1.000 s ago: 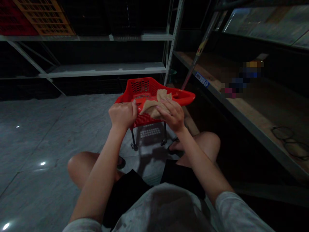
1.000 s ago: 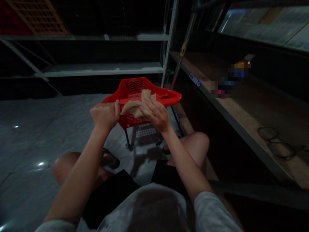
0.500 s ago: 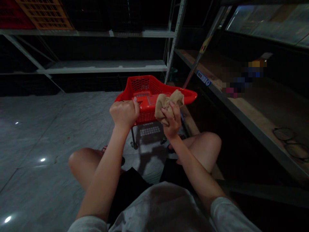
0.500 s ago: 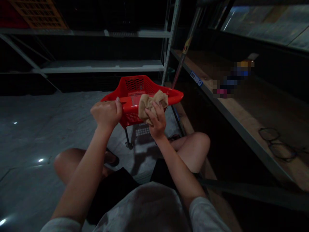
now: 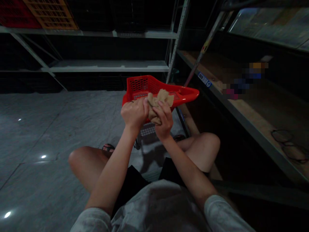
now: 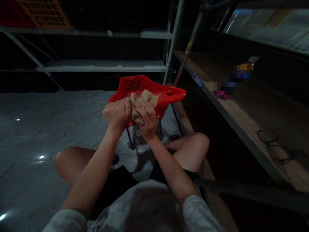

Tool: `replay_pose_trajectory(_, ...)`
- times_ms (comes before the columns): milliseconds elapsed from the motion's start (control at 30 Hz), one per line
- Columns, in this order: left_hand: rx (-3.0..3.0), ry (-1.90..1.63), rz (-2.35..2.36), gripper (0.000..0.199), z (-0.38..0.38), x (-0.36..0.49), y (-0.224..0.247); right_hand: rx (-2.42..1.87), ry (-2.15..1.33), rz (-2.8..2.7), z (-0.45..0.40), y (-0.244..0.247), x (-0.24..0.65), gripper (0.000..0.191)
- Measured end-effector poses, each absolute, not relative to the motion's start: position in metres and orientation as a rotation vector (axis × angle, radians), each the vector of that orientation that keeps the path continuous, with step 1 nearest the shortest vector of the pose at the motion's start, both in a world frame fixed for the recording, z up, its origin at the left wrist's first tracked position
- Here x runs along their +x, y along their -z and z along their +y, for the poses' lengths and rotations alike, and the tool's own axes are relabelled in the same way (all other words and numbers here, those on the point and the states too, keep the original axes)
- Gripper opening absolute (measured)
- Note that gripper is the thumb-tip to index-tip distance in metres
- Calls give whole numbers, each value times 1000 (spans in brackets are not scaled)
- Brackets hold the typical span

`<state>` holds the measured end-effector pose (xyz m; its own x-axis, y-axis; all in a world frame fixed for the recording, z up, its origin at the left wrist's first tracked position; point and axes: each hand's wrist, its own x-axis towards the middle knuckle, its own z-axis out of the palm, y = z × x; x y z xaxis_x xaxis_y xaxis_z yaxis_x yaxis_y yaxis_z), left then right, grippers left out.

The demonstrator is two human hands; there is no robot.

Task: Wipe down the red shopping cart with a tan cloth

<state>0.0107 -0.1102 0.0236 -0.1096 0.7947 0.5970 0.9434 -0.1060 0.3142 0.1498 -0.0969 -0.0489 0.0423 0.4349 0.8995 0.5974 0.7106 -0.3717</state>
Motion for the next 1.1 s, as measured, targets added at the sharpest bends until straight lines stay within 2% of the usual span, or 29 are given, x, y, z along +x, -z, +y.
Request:
replay_pose_trajectory(33,-1994,1058,-1887,58,-114,9,-25,-832,62,-1634,-103,45,143,34)
replay_pose_trajectory(100,-2155,1145,-1719,58,-123,5,-31,-822,-164,-1630,-113,29,138,52)
replay_pose_trajectory(167,-2341,1209,-1507,67,-132,6,-38,-786,-411,-1561,-117,5,143,72)
replay_pose_trajectory(200,-2408,1225,-1418,72,-135,8,-41,-739,-527,-1554,-118,-7,148,75)
replay_pose_trajectory(267,-2468,1237,-1313,72,-136,13,-47,-653,-723,-1627,-117,-28,160,72)
replay_pose_trajectory(367,-2441,1268,-1312,44,-130,13,-50,-651,-821,-1801,-109,-48,182,63)
replay_pose_trajectory(467,-2295,1277,-1478,35,-121,4,-49,-735,-641,-1891,-89,-53,202,54)
replay_pose_trajectory(733,-2227,984,-1520,51,-118,67,-36,-1217,101,-2096,-29,-31,210,39)
replay_pose_trajectory(833,-2231,912,-1504,45,-116,69,-32,-1235,159,-2099,-28,-28,214,41)
replay_pose_trajectory(933,-2257,901,-1482,40,-126,31,-25,-1201,168,-2096,-30,-30,220,45)
replay_pose_trajectory(1100,-1999,1110,-1685,40,-153,-20,-15,-1175,177,-2091,-28,-30,221,45)
